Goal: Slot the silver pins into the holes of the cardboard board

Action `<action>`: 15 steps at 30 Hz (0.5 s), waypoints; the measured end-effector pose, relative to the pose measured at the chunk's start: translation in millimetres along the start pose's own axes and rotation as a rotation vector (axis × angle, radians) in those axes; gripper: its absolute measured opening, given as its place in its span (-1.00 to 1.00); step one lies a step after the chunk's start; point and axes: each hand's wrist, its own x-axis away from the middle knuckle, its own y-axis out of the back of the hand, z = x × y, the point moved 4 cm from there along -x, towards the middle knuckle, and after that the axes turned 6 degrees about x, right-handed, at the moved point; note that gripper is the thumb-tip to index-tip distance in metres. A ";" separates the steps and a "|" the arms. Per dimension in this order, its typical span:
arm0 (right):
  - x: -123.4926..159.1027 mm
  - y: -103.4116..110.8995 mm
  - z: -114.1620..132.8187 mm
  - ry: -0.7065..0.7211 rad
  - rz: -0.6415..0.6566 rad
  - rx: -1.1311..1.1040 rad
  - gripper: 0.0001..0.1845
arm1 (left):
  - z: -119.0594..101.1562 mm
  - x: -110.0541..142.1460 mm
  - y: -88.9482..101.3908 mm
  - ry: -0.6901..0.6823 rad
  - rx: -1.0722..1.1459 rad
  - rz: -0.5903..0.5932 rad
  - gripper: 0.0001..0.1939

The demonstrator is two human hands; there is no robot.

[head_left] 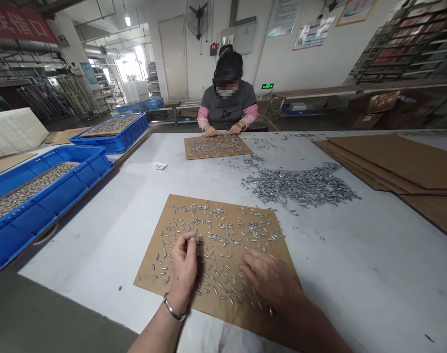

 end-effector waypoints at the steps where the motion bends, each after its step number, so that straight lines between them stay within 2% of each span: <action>1: 1.5 -1.1 -4.6 -0.022 -0.004 0.002 -0.69 | -0.1 -0.2 0.2 -0.002 0.006 -0.005 -0.72; 4: -0.7 -1.4 -10.0 -0.052 0.003 -0.006 -0.70 | 0.0 -0.8 0.0 -0.006 0.036 -0.018 -0.70; 10: -25.3 5.6 11.9 0.048 0.062 -0.053 -0.76 | 0.1 -1.0 -0.1 -0.018 0.013 -0.027 -0.72; 15: -38.4 -4.5 16.0 0.006 0.142 -0.014 -0.74 | 1.1 0.1 -0.4 -0.026 -0.001 -0.027 -0.74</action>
